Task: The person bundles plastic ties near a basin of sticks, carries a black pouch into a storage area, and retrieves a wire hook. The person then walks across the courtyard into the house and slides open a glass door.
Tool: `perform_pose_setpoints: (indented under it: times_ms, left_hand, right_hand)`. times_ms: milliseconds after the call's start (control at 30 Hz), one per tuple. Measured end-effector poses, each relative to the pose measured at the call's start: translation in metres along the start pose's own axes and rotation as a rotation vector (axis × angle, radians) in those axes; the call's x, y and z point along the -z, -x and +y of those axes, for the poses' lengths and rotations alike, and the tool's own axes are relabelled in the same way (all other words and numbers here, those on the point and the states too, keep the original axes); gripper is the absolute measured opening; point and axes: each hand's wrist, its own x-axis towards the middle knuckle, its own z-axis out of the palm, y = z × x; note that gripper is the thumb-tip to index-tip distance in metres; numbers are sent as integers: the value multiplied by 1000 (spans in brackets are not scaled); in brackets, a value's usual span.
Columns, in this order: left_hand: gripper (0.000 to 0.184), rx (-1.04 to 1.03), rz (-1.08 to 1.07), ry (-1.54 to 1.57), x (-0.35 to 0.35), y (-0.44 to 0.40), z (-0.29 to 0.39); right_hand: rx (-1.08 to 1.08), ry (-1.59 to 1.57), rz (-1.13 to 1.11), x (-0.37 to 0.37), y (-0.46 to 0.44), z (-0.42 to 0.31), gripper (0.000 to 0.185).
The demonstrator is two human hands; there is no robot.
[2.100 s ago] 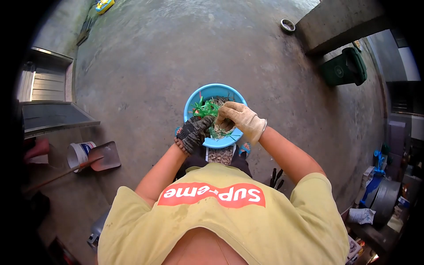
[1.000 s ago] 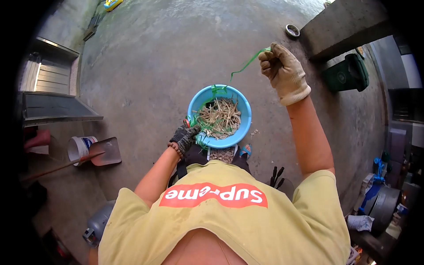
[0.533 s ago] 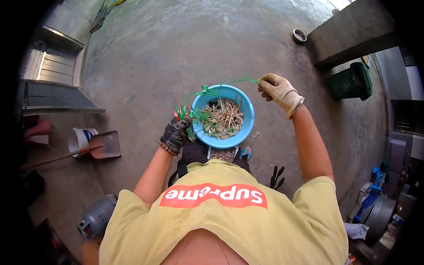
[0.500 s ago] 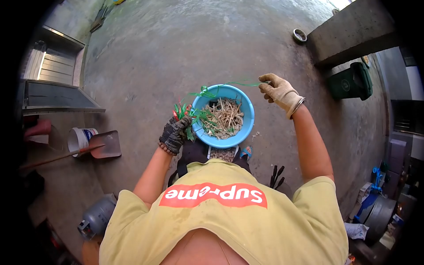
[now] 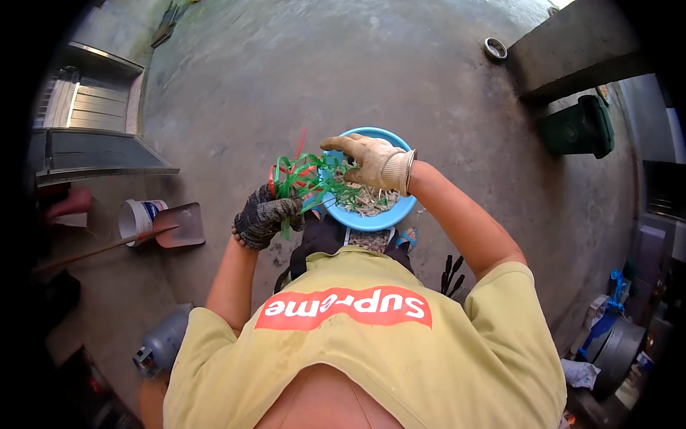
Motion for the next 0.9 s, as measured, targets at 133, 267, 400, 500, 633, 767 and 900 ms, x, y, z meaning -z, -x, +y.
perform_pose_setpoints:
  times_ms: [133, 267, 400, 500, 633, 767, 900]
  left_hand:
    - [13, 3, 6, -9, 1, 1, -1]
    - [15, 36, 23, -12, 9, 2, -7]
    - [21, -42, 74, 48, 13, -3, -15]
    - [34, -174, 266, 349, 17, -8, -18]
    - [15, -17, 522, 649, 45, -27, -34]
    - [13, 44, 843, 813, 51, -43, -41]
    - [13, 17, 849, 740, 53, -47, -56]
  right_hand:
    - [78, -74, -37, -9, -12, 1, 45]
    - [156, 73, 69, -14, -21, 4, 24]
    - [78, 78, 249, -1, -19, 19, 16]
    - [-31, -99, 289, 5, -17, 27, 16]
    - [-228, -390, 313, 11, -14, 26, 18]
    - [-289, -554, 320, 13, -13, 30, 23]
    - [-290, -540, 311, 13, -10, 35, 25]
